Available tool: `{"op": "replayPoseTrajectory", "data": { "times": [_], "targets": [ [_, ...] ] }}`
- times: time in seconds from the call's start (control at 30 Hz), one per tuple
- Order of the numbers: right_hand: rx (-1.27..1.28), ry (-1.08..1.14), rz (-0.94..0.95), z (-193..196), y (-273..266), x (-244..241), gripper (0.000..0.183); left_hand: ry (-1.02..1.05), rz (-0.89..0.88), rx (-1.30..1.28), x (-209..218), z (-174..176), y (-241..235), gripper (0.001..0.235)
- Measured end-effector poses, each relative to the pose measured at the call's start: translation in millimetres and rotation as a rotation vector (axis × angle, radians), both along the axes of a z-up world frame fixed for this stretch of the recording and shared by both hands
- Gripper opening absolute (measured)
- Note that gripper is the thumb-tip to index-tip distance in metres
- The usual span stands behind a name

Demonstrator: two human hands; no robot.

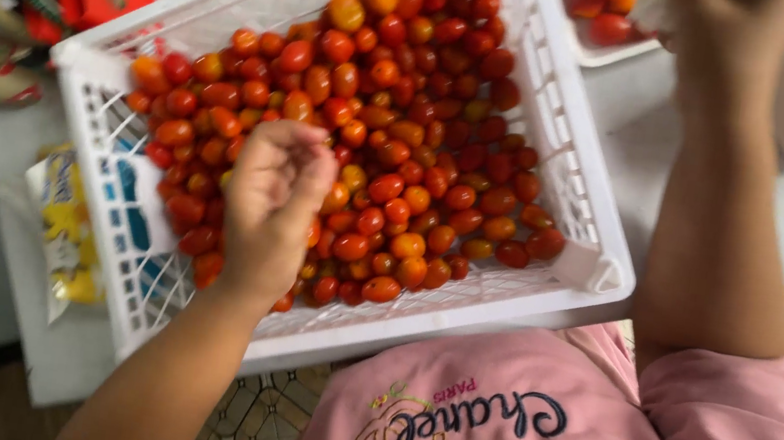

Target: The person picks cherry tomatoes from a white crate, wipes each one with a tissue, and places them into a small white tray. The person repeats this process continuously, handling the tomatoes one at a time.

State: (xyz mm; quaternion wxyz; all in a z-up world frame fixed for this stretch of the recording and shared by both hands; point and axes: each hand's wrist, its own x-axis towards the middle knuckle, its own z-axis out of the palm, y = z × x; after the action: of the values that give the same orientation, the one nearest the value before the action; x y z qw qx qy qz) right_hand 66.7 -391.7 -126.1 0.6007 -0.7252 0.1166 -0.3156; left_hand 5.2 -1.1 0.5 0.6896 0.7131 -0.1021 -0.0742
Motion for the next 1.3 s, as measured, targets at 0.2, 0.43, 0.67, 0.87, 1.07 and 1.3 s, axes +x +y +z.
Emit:
{"op": "replayPoseTrajectory", "data": {
  "times": [0.2, 0.43, 0.67, 0.87, 1.07, 1.3],
  "targets": [
    [0.582, -0.008, 0.286, 37.8, 27.5, -10.9, 0.022, -0.516, -0.225, 0.768, 17.9, 20.4, -15.0, 0.02],
    [0.706, -0.103, 0.353, 39.7, 37.3, -6.4, 0.034, -1.121, -0.099, 1.62, 90.0, -45.2, -54.2, 0.055],
    [0.764, -0.059, 0.317, 48.4, 33.3, -3.2, 0.04, -1.365, 0.089, 1.506, 117.4, -90.7, -68.9, 0.005],
    [0.433, 0.009, 0.254, 52.2, 40.8, -10.7, 0.043, -1.121, -0.139, 1.699, 109.7, -73.0, -52.6, 0.029],
    [0.19, -0.107, 0.319, 105.7, 79.0, -37.7, 0.039, -0.506, -0.239, 1.027, 78.8, -9.9, -23.5, 0.03],
    [-0.438, -0.132, 0.713, 179.0, 146.8, -39.7, 0.025, 0.325, -0.092, -0.312, 18.1, 1.0, 3.0, 0.036]
  ]
}}
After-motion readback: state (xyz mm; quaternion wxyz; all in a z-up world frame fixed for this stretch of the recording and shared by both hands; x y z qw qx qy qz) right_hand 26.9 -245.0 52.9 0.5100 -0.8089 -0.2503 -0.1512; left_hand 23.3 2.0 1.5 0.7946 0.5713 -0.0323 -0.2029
